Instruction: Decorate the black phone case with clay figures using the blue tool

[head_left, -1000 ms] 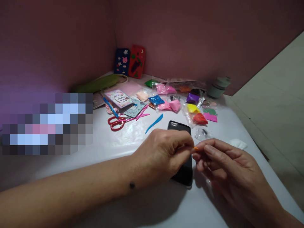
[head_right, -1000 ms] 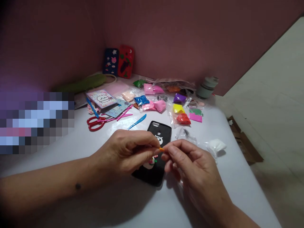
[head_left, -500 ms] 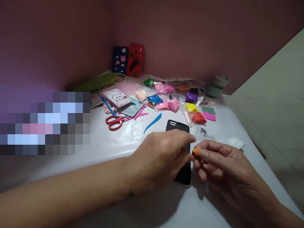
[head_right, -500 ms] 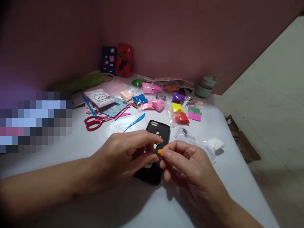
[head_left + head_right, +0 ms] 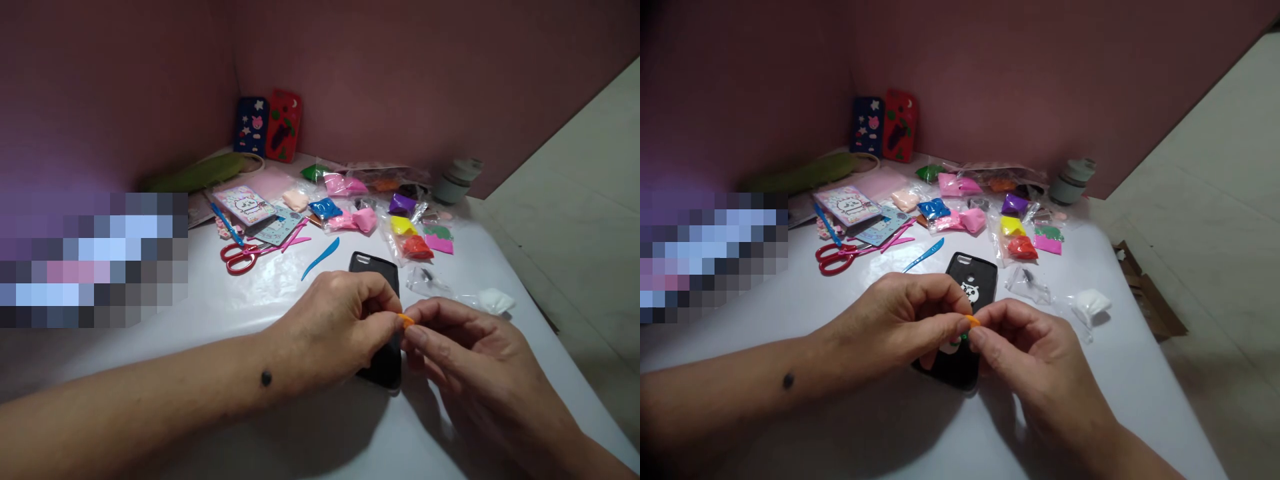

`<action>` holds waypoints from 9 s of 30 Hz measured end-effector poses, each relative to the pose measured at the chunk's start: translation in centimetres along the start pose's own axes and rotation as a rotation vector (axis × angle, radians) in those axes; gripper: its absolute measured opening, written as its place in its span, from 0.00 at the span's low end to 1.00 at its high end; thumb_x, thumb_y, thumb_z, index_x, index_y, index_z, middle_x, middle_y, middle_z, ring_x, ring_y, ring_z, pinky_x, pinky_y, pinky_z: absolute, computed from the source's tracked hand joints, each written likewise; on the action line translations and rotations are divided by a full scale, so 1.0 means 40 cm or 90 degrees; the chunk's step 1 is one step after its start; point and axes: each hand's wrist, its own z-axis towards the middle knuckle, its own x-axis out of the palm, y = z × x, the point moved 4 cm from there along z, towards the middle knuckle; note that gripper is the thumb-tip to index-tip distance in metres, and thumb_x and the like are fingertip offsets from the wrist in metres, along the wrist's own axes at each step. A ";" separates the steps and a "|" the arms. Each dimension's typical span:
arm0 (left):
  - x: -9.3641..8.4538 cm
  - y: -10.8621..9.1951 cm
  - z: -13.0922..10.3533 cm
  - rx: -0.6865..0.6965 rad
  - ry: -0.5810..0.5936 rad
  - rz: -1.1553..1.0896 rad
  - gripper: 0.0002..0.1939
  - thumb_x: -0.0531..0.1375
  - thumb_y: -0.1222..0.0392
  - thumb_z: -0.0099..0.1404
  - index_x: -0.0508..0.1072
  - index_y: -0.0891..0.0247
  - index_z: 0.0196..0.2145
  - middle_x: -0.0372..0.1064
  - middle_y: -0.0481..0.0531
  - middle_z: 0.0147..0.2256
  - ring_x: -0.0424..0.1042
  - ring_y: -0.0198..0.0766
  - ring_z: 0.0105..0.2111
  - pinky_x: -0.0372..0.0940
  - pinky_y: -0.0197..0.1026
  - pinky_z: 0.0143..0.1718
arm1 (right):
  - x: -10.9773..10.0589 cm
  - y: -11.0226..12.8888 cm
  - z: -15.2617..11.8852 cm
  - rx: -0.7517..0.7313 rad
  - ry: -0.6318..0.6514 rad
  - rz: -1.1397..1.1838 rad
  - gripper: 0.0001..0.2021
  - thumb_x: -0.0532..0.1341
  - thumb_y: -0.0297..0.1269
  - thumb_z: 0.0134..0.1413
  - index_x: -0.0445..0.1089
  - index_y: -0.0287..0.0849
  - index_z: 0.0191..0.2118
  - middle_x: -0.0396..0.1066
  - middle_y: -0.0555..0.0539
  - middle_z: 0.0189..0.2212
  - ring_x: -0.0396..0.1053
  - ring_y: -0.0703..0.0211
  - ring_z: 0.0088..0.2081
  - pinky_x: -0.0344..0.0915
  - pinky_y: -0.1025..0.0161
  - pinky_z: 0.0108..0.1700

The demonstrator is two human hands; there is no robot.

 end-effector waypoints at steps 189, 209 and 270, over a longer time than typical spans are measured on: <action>-0.072 0.056 0.161 0.041 -0.112 0.543 0.13 0.53 0.60 0.66 0.73 0.60 0.45 0.70 0.54 0.45 0.72 0.45 0.41 0.62 0.40 0.32 | -0.041 0.101 0.247 -0.015 0.207 -0.589 0.05 0.62 0.31 0.43 0.70 0.41 0.20 0.61 0.53 0.16 0.56 0.65 0.21 0.52 0.65 0.24; -0.056 0.059 0.152 0.039 -0.136 0.611 0.14 0.50 0.61 0.67 0.72 0.59 0.46 0.69 0.53 0.45 0.72 0.44 0.34 0.57 0.40 0.25 | -0.043 0.095 0.242 -0.118 0.202 -0.749 0.03 0.59 0.31 0.51 0.69 0.43 0.29 0.72 0.48 0.27 0.66 0.58 0.30 0.58 0.63 0.31; -0.129 -0.009 0.108 0.134 -0.241 0.298 0.06 0.63 0.67 0.58 0.73 0.62 0.35 0.68 0.47 0.34 0.64 0.31 0.29 0.59 0.35 0.31 | 0.018 0.010 0.157 0.132 0.163 0.309 0.14 0.63 0.22 0.43 0.73 0.40 0.39 0.73 0.48 0.35 0.69 0.63 0.33 0.65 0.66 0.36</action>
